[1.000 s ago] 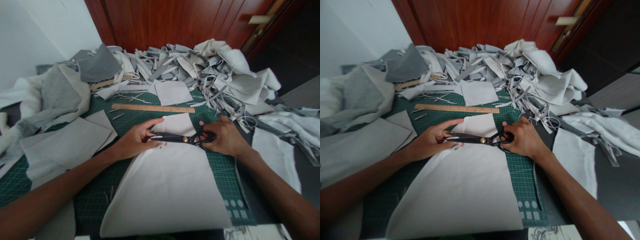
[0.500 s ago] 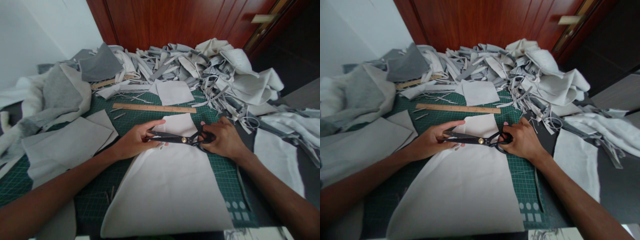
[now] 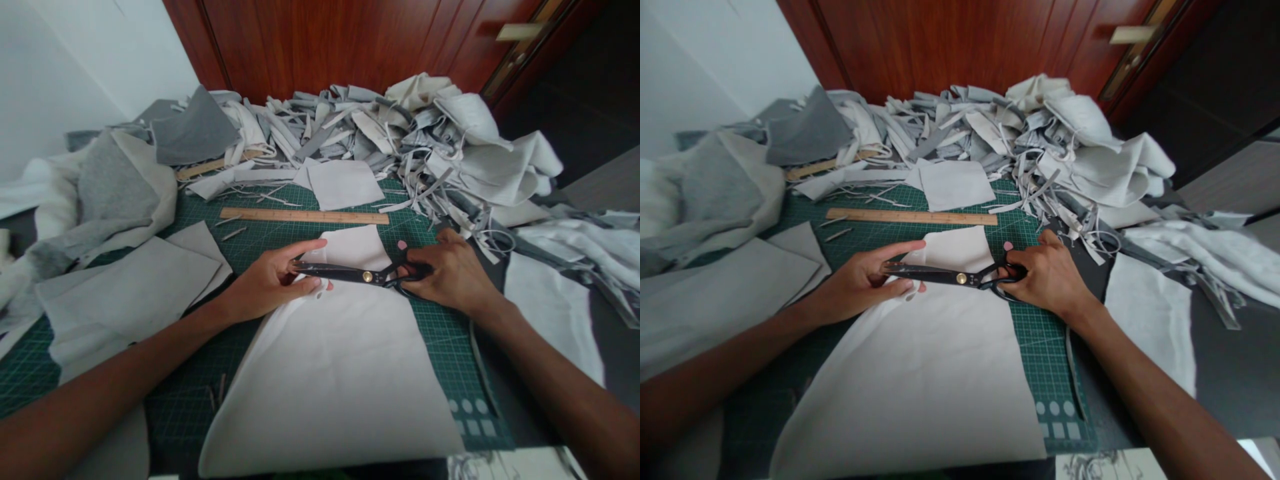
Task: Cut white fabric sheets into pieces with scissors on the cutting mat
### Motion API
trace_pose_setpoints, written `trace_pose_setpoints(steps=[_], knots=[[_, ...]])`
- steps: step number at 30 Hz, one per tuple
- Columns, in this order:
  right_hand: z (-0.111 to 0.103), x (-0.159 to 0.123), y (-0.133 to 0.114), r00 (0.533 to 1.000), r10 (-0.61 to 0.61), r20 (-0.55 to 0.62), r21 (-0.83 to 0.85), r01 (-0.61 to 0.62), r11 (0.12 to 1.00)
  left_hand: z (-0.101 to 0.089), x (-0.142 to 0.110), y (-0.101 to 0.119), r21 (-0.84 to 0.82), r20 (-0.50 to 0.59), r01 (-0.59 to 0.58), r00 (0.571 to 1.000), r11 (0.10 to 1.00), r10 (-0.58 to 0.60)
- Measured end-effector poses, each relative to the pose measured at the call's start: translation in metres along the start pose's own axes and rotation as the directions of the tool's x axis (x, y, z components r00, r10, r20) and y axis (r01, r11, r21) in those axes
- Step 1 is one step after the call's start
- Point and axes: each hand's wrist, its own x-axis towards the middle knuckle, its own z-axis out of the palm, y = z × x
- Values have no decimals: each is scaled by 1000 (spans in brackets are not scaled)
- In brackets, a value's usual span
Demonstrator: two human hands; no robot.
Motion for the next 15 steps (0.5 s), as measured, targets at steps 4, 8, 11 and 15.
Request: trace_pose_setpoints(steps=[4, 8, 11, 15], knots=[[1, -2, 8, 999, 39, 0, 17, -39, 999, -2, 0, -1, 165, -6, -81, 996, 983, 84], [0, -3, 20, 996, -6, 89, 128, -5, 992, -2, 1, 0, 177, -16, -94, 995, 980, 98], [-2, -2, 23, 991, -26, 132, 140, 7, 990, -2, 1, 1, 153, -20, -120, 992, 981, 125], [-3, -1, 18, 990, -40, 136, 104, 25, 994, -2, 0, -2, 121, -14, -58, 998, 991, 60]])
